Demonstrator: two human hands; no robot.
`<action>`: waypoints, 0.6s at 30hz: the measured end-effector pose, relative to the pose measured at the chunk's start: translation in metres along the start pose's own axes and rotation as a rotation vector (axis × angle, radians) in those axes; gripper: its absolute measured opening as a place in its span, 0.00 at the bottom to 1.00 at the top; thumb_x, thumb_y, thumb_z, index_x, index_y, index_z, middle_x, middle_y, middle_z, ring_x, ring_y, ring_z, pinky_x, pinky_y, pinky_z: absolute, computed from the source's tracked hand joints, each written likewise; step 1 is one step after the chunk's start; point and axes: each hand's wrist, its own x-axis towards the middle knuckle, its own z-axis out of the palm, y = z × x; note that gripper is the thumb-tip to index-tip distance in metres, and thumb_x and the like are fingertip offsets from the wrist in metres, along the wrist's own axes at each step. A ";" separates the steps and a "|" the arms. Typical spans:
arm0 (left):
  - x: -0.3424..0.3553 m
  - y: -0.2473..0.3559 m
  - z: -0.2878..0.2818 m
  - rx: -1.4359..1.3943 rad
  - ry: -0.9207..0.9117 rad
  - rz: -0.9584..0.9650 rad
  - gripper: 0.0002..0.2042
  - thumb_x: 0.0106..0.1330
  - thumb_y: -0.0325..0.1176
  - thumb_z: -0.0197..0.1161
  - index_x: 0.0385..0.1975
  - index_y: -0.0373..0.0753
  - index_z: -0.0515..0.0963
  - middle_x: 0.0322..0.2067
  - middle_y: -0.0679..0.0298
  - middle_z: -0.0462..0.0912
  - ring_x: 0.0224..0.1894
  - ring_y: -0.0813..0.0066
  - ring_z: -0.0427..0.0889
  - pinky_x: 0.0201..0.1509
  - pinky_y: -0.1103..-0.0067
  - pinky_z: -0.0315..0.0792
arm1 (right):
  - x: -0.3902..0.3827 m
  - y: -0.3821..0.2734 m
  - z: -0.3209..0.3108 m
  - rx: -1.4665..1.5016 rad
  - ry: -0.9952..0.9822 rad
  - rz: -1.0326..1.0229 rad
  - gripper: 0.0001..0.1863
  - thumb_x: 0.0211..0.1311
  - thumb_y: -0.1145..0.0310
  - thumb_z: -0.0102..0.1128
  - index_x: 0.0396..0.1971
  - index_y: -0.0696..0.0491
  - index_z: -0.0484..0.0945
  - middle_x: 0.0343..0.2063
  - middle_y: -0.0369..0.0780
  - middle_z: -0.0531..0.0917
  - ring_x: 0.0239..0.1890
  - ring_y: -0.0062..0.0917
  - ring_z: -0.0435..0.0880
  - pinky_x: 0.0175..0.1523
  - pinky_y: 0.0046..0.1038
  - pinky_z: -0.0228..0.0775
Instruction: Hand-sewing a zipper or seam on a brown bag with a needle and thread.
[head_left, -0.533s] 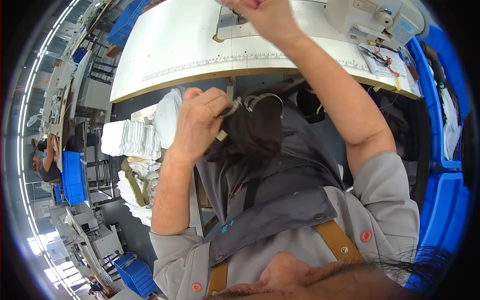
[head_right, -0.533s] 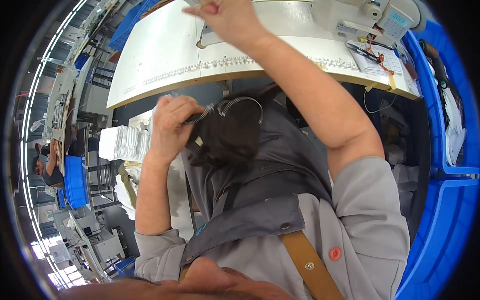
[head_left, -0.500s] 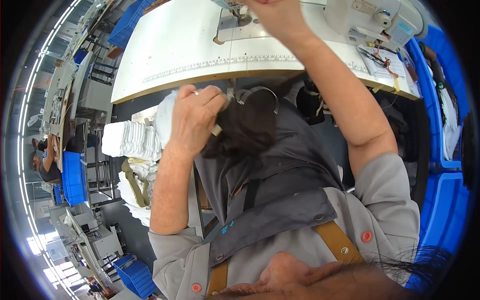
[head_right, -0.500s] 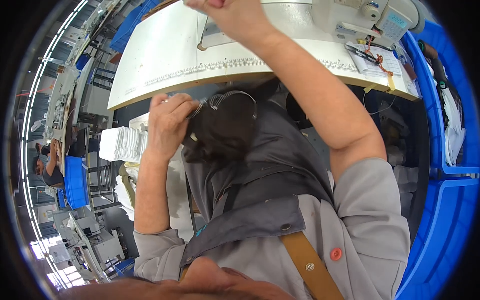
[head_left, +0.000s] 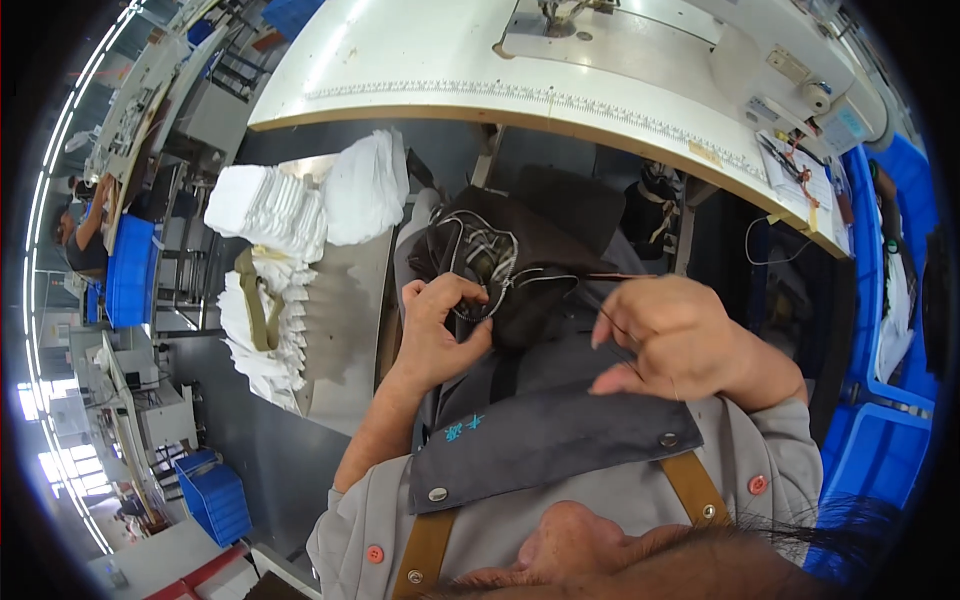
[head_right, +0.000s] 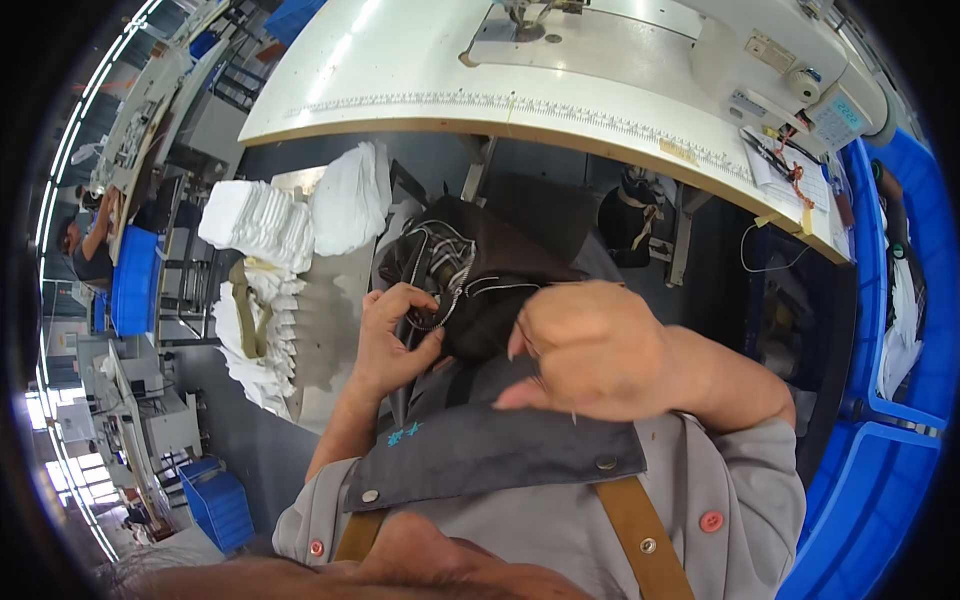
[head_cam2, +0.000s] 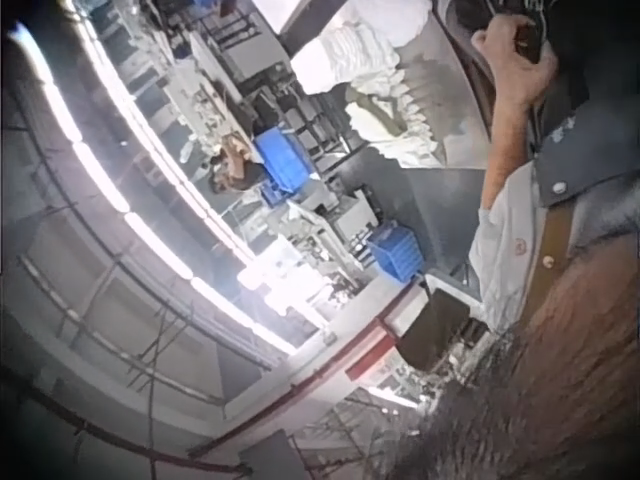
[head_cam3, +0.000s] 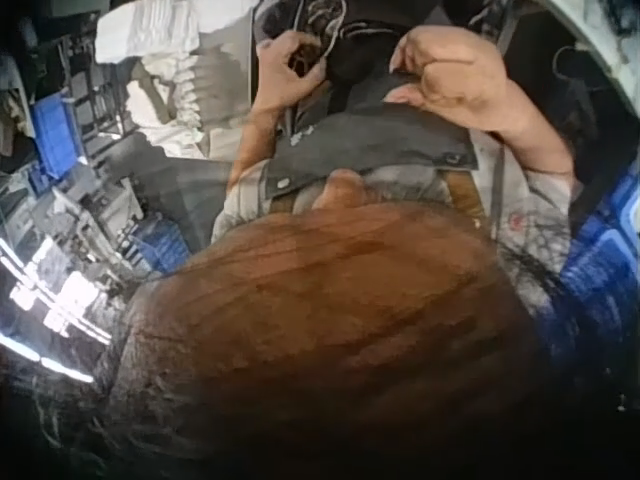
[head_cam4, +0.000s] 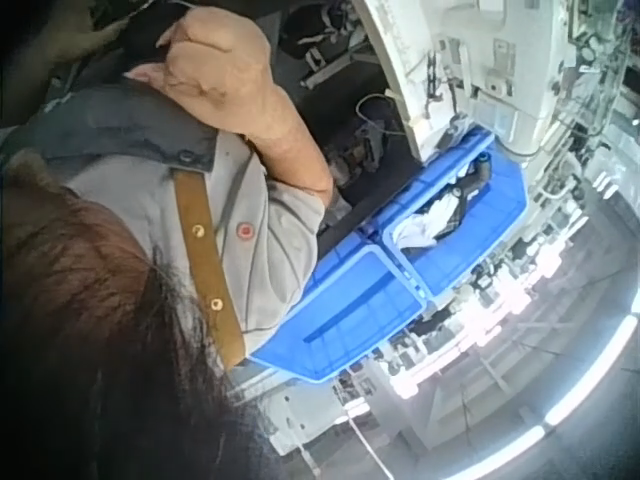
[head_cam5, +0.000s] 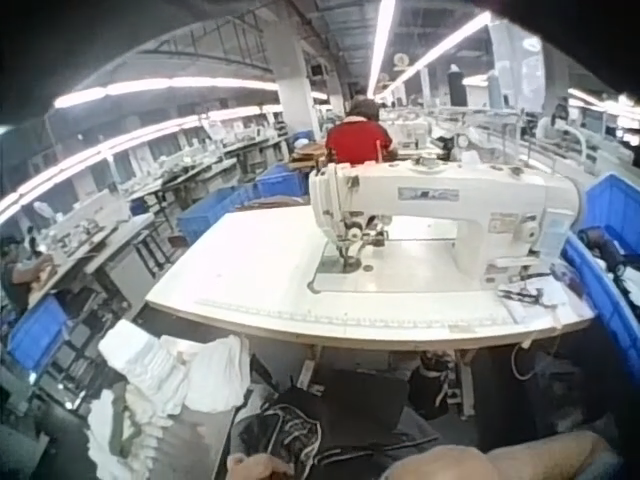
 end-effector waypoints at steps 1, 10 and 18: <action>-0.005 0.002 0.000 0.036 -0.013 -0.059 0.09 0.46 0.27 0.68 0.27 0.43 0.76 0.26 0.73 0.79 0.30 0.78 0.77 0.48 0.75 0.55 | 0.005 0.005 0.002 0.011 -0.009 0.004 0.24 0.49 0.77 0.75 0.13 0.54 0.61 0.18 0.39 0.65 0.18 0.31 0.69 0.30 0.31 0.78; -0.007 -0.024 0.013 -0.091 0.244 -0.254 0.07 0.48 0.31 0.73 0.24 0.37 0.82 0.26 0.69 0.82 0.27 0.76 0.80 0.36 0.78 0.66 | 0.051 0.040 0.008 0.166 -0.009 0.029 0.26 0.50 0.80 0.73 0.13 0.52 0.59 0.19 0.38 0.67 0.20 0.29 0.73 0.29 0.27 0.77; -0.015 -0.046 0.024 -0.842 0.271 -0.648 0.03 0.61 0.23 0.68 0.33 0.31 0.83 0.31 0.68 0.83 0.34 0.85 0.78 0.41 0.87 0.71 | 0.080 0.124 -0.004 0.326 0.350 0.251 0.28 0.59 0.80 0.67 0.15 0.47 0.53 0.18 0.26 0.62 0.21 0.09 0.60 0.28 0.15 0.57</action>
